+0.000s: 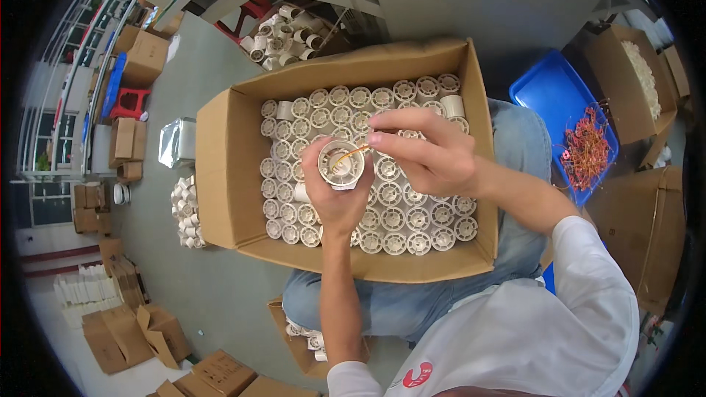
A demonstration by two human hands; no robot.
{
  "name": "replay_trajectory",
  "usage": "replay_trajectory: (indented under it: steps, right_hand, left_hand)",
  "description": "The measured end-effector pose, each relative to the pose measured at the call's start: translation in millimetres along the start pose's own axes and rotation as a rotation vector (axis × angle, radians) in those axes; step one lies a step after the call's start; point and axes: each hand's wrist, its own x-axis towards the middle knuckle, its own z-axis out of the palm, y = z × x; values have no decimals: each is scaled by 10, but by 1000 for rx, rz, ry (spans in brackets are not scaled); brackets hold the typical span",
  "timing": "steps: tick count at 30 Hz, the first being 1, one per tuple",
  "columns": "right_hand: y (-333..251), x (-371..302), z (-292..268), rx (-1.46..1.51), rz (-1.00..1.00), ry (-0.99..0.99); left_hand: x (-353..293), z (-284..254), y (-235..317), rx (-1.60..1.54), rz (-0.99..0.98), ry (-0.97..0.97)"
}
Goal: The recorder is assembling small electronic components by placing them into plastic housings while sitting on the floor of a factory.
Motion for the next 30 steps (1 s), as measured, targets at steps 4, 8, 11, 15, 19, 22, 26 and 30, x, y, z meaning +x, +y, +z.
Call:
replay_trajectory:
  steps: [4, 8, 11, 15, 19, 22, 26, 30]
  right_hand:
    - [11, -4, 3, 8, 5, -26]
    - [30, -9, -6, -5, -8, -41]
    - [68, -28, 10, 20, -28, -72]
    - [78, -26, 6, 74, -30, -171]
    - [60, -26, 11, 162, 146, -291]
    - [26, -15, 13, 197, 323, -355]
    - [16, -44, 109, 218, 486, -423]
    - [27, -47, 88, 240, 582, -463]
  left_hand:
    - [4, 6, 6, 45, 40, -6]
    - [4, 22, 17, 1, 24, 1]
    - [-1, 18, 16, -8, 28, -2]
    - [-27, 2, -15, -59, -30, 10]
    - [20, -42, -43, 112, 70, -48]
    - [36, -5, 24, 163, 85, -76]
    - [-29, 70, -21, 119, 62, -75]
    - [-41, 161, -30, 132, 70, -86]
